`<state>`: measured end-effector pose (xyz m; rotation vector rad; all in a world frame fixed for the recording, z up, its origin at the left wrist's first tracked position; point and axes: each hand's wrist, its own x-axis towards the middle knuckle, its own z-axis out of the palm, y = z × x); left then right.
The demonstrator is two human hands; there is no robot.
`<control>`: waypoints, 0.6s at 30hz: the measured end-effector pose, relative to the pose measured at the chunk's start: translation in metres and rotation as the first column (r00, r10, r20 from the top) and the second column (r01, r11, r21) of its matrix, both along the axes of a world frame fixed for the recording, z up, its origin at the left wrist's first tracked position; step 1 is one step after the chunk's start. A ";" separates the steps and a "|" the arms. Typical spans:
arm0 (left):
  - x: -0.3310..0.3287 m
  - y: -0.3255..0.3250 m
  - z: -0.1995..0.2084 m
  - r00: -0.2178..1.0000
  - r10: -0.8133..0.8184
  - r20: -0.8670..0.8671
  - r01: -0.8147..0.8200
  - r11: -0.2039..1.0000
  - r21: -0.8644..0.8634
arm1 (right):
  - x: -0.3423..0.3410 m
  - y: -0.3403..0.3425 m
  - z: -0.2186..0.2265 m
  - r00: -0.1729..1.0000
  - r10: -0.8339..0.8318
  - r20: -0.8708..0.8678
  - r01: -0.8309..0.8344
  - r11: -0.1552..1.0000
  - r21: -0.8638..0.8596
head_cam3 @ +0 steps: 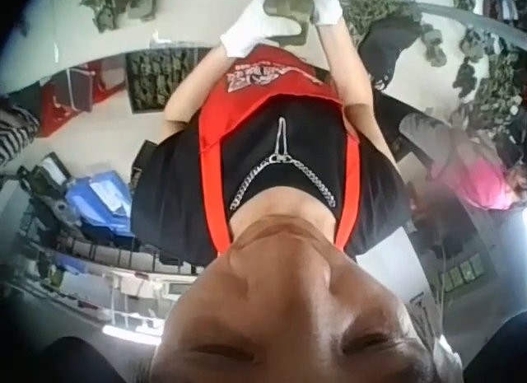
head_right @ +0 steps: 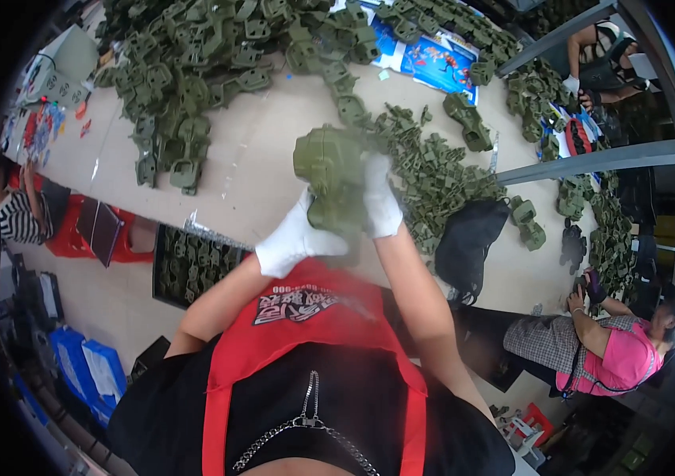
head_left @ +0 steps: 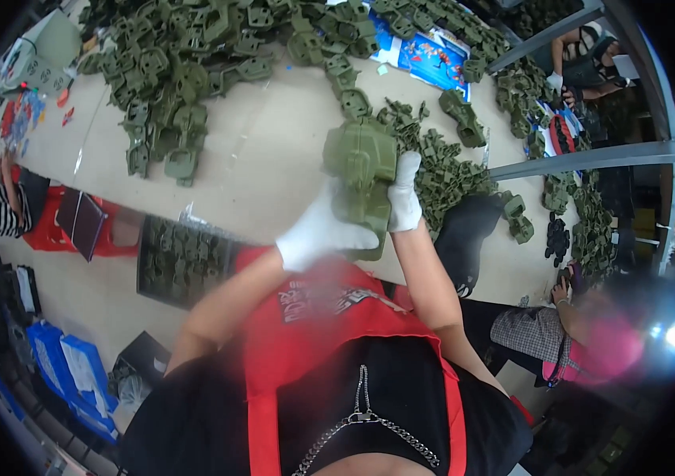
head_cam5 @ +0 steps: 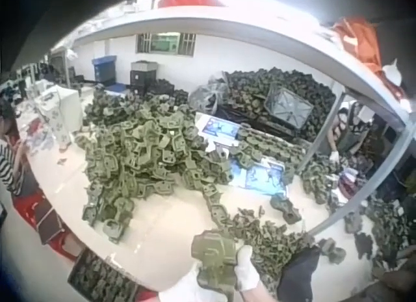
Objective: The person assembles green plastic toy tank parts by hand at a factory table.
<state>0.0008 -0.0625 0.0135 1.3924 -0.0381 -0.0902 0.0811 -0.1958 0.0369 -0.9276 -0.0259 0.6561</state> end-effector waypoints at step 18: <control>0.011 0.010 0.067 0.994 -0.075 -0.075 0.054 0.965 -0.257 | 0.002 -0.015 0.043 0.971 0.011 0.238 -0.014 1.000 0.012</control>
